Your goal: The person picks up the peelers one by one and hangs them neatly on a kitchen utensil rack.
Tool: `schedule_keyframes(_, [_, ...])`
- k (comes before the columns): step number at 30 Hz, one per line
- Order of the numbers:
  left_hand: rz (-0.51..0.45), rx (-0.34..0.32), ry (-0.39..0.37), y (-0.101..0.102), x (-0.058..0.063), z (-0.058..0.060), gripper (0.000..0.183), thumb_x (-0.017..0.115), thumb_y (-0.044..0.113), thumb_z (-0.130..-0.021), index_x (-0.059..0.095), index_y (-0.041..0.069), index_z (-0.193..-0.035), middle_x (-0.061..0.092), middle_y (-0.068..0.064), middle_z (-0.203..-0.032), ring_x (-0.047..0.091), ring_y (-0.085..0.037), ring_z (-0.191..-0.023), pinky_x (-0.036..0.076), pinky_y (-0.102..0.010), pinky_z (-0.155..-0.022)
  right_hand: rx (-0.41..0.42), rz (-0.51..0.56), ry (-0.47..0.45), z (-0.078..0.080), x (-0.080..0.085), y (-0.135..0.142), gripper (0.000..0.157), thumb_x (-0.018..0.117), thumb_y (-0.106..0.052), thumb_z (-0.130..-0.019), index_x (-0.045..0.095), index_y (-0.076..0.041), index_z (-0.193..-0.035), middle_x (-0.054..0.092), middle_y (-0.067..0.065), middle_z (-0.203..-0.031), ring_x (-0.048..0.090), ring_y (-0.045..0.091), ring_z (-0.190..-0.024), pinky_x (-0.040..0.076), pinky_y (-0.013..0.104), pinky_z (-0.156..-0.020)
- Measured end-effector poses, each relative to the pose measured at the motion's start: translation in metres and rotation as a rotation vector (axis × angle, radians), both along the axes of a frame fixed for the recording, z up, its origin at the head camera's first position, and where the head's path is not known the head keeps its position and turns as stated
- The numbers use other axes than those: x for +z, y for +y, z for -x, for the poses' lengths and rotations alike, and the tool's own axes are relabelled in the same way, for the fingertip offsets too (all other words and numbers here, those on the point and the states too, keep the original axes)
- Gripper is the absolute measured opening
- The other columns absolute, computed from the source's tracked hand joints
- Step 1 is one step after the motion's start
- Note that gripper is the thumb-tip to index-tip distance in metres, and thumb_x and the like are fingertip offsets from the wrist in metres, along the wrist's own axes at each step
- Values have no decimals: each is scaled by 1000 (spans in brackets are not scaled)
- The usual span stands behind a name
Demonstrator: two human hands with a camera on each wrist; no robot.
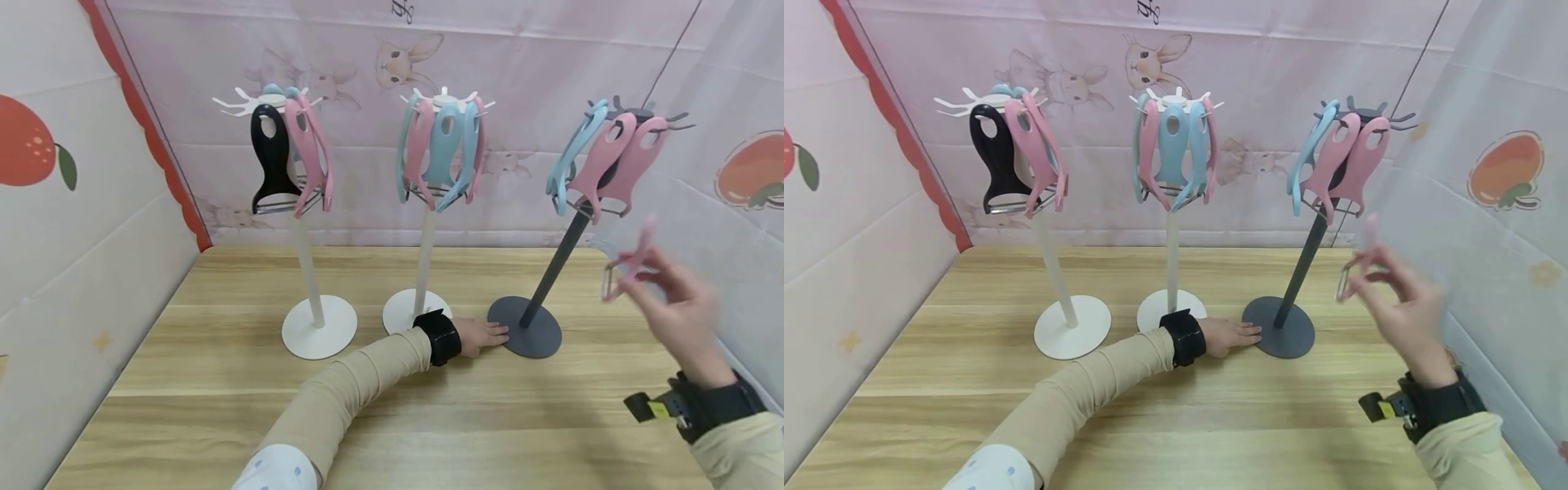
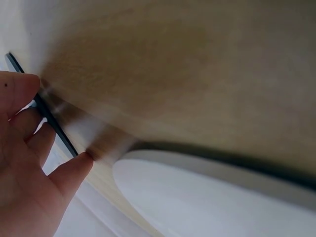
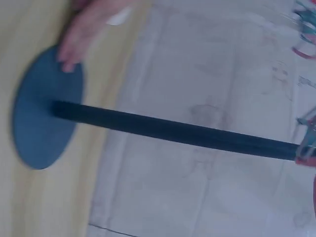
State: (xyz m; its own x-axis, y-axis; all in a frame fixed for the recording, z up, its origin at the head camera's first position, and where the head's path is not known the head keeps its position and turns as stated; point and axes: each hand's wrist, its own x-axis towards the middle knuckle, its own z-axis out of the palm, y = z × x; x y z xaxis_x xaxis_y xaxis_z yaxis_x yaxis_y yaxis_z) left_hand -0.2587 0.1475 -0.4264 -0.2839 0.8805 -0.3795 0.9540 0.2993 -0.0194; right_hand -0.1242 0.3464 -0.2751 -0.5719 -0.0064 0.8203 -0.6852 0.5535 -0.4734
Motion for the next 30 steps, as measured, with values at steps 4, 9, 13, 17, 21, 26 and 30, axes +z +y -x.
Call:
schedule_keyframes(4, [-9,0,7,2,-3,1,64,44,3,-90,19,17,-146,11,2,-152,8,-11,-137,14,-20,-107,-269,132,0,8,33,1,45,59,4,-83,55,-9,-126,65,-6,-100,60,1,-87,45,11,-79])
schedule_keyframes(9, [-16,2,2,2,-3,-1,63,45,3,-90,19,17,-146,11,2,-152,8,-11,-137,15,-19,-107,-454,136,-46,22,62,1,48,58,-11,-88,47,-28,-132,63,-6,-106,57,2,-94,43,17,-87])
schedule_keyframes(13, [-15,4,4,0,-1,-3,63,45,4,-91,19,18,-146,11,3,-152,8,-10,-137,16,-20,-107,-526,131,-52,30,72,-3,47,59,-18,-88,46,-33,-131,62,-9,-104,56,1,-94,42,18,-89])
schedule_keyframes(17, [-23,9,-2,-1,0,-4,62,44,5,-91,19,18,-146,11,3,-152,7,-10,-137,18,-24,-107,-568,135,-65,33,75,-6,45,58,-20,-89,46,-34,-130,61,-11,-102,55,0,-93,42,17,-88])
schedule_keyframes(21, [-24,11,-9,0,0,-4,63,44,4,-91,18,18,-147,10,3,-152,6,-10,-137,17,-26,-108,-576,56,-137,36,73,-5,43,55,-23,-90,45,-35,-130,64,0,-110,53,-5,-92,40,15,-88])
schedule_keyframes(26, [-19,10,-3,0,1,-4,63,45,4,-90,19,19,-146,11,4,-152,7,-9,-137,18,-25,-107,-562,-12,-156,38,68,-4,41,50,-23,-92,44,-35,-132,60,12,-118,52,-5,-101,38,17,-92])
schedule_keyframes(30, [-29,-6,-8,1,-2,-2,64,45,3,-90,18,17,-146,10,2,-152,7,-11,-137,17,-24,-107,-578,-21,-144,37,62,-3,43,47,-24,-94,40,-30,-135,56,11,-125,49,2,-112,36,19,-96])
